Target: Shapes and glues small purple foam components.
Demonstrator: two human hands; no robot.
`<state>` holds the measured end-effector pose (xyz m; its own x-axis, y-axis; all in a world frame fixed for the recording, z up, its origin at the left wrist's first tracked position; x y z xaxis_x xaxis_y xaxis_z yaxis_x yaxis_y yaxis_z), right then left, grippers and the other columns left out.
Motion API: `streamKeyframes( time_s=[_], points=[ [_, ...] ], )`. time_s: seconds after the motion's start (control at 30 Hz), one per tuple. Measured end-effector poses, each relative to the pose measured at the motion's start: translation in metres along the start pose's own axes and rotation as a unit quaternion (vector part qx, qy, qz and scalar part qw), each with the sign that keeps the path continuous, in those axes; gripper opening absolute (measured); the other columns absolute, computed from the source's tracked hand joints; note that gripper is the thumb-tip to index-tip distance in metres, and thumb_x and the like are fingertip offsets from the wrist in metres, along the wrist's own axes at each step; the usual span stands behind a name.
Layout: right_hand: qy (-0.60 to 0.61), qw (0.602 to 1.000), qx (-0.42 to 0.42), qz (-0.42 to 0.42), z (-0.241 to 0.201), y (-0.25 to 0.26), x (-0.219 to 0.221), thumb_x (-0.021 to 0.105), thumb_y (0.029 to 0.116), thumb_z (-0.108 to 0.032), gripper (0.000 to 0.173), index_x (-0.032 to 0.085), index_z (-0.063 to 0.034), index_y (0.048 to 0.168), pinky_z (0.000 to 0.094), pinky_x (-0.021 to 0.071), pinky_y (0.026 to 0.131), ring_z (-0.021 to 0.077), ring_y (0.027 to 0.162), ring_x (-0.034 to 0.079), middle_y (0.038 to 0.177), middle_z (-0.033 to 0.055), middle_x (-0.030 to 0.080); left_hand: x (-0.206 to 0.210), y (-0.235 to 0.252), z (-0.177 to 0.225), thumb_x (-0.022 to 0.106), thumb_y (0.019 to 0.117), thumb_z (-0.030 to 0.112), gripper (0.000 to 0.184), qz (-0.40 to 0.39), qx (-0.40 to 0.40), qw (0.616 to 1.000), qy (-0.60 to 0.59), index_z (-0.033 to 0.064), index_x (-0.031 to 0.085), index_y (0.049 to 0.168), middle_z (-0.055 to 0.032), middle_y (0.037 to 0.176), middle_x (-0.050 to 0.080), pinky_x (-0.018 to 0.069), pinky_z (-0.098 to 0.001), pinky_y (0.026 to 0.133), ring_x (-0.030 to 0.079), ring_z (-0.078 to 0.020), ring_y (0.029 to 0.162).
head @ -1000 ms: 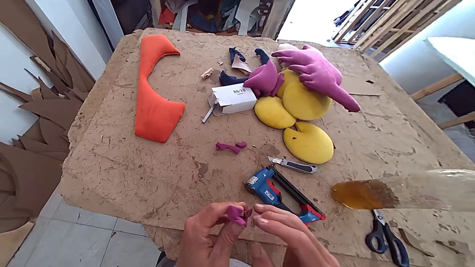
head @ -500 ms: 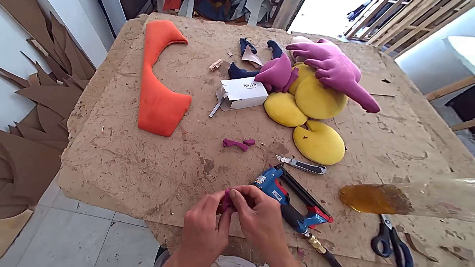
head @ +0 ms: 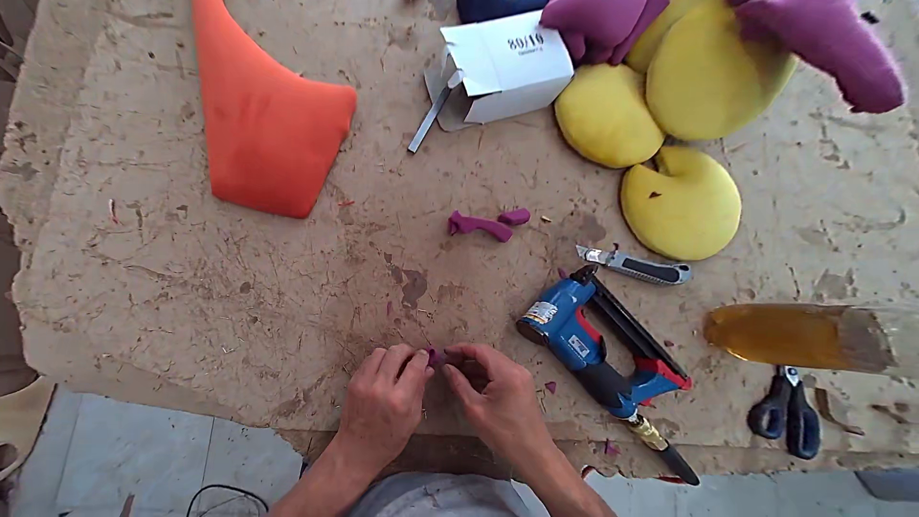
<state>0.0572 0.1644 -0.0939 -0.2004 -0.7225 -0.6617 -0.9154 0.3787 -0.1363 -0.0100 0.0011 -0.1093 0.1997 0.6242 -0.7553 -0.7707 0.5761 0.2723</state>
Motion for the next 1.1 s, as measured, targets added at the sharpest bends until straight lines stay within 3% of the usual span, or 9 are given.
streamKeyframes(
  time_s=[0.13,0.23,0.37,0.53,0.73,0.87,0.93,1.03,1.1],
  points=[
    [-0.032,0.998,-0.024,-0.058,-0.006,0.019,-0.006,0.064,0.0973,-0.027,0.022,0.074,-0.0208,0.116,0.0239,0.0609,0.065,0.0014,0.077,0.069,0.098,-0.0090,0.073,-0.004,-0.004,-0.002,0.061,0.0962,0.030,0.034,-0.049,0.038,0.998,0.023,0.0108,0.076,0.121,-0.0073,0.117,0.072,0.0582,-0.0355,0.086,0.068,-0.0203,0.101],
    [-0.051,0.992,-0.062,-0.095,-0.010,0.032,-0.008,0.066,0.0951,-0.029,0.020,0.077,-0.0254,0.111,0.0214,0.0593,0.061,-0.0006,0.073,0.065,0.096,-0.0104,0.069,-0.009,-0.003,-0.008,0.060,0.0999,0.026,0.032,-0.083,0.068,0.994,0.023,0.0124,0.074,0.125,-0.0063,0.121,0.072,0.0576,-0.0340,0.089,0.069,-0.0199,0.104],
    [-0.060,0.986,-0.128,-0.088,-0.008,0.035,-0.006,0.067,0.0961,-0.026,0.014,0.078,-0.0238,0.104,0.0207,0.0582,0.062,0.0001,0.075,0.064,0.096,-0.0080,0.068,-0.018,0.006,-0.014,0.058,0.1009,0.019,0.034,-0.152,0.132,0.979,0.026,0.0088,0.069,0.131,-0.0080,0.122,0.071,0.0566,-0.0333,0.087,0.068,-0.0212,0.102],
    [-0.074,0.955,-0.287,-0.008,0.003,0.027,0.003,0.063,0.0971,-0.013,0.013,0.076,-0.0135,0.099,0.0229,0.0576,0.066,0.0093,0.084,0.070,0.101,0.0042,0.073,-0.017,0.007,-0.013,0.058,0.1029,0.017,0.027,-0.116,0.160,0.979,0.052,0.0063,0.072,0.124,-0.0083,0.106,0.074,0.0571,-0.0322,0.079,0.069,-0.0214,0.089],
    [-0.051,0.928,-0.369,-0.020,0.019,0.024,0.004,0.064,0.0960,-0.008,0.012,0.075,-0.0099,0.100,0.0247,0.0582,0.078,0.0144,0.095,0.068,0.103,0.0070,0.071,-0.013,0.000,-0.016,0.060,0.1034,0.024,0.028,-0.096,0.119,0.988,0.038,0.0125,0.073,0.125,-0.0048,0.112,0.074,0.0558,-0.0335,0.090,0.069,-0.0202,0.101],
    [-0.063,0.923,-0.379,-0.033,0.020,0.019,0.004,0.064,0.0958,-0.006,0.014,0.075,-0.0084,0.103,0.0262,0.0575,0.086,0.0165,0.103,0.067,0.106,0.0074,0.071,-0.013,0.009,-0.025,0.063,0.1014,0.030,0.028,-0.131,0.105,0.983,-0.068,0.0127,0.074,0.121,-0.0043,0.118,0.070,0.0554,-0.0318,0.092,0.066,-0.0189,0.109],
    [-0.072,0.926,-0.369,-0.034,0.018,0.018,0.003,0.065,0.0956,-0.006,0.013,0.076,-0.0088,0.103,0.0271,0.0580,0.086,0.0170,0.103,0.067,0.107,0.0073,0.071,-0.014,0.019,-0.027,0.070,0.0952,0.029,0.031,-0.155,0.093,0.978,-0.105,0.0119,0.072,0.122,-0.0030,0.113,0.070,0.0567,-0.0312,0.092,0.066,-0.0179,0.107],
    [-0.085,0.931,-0.353,-0.032,0.012,0.017,0.004,0.065,0.0956,-0.007,0.012,0.077,-0.0092,0.099,0.0269,0.0586,0.085,0.0166,0.103,0.068,0.109,0.0069,0.072,-0.015,0.031,-0.024,0.072,0.0914,0.028,0.055,-0.202,0.104,0.970,-0.080,0.0144,0.060,0.143,-0.0036,0.106,0.067,0.0557,-0.0333,0.083,0.063,-0.0203,0.097],
    [-0.099,0.935,-0.339,-0.040,0.008,0.015,0.003,0.064,0.0957,-0.007,0.014,0.077,-0.0108,0.099,0.0267,0.0587,0.085,0.0159,0.104,0.068,0.110,0.0056,0.073,-0.012,0.031,-0.023,0.065,0.0969,0.032,0.048,-0.222,0.137,0.964,-0.044,0.0170,0.062,0.142,-0.0038,0.108,0.066,0.0539,-0.0344,0.081,0.062,-0.0217,0.099]
  ],
)
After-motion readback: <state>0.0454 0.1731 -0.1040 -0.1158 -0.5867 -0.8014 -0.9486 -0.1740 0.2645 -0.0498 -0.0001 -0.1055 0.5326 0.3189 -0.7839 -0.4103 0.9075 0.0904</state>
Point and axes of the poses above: each hand's wrist, its own y-axis towards the middle knuckle, its own x-axis out of the palm, z = x × y, the point moved 3 cm from there along y, towards the middle knuckle
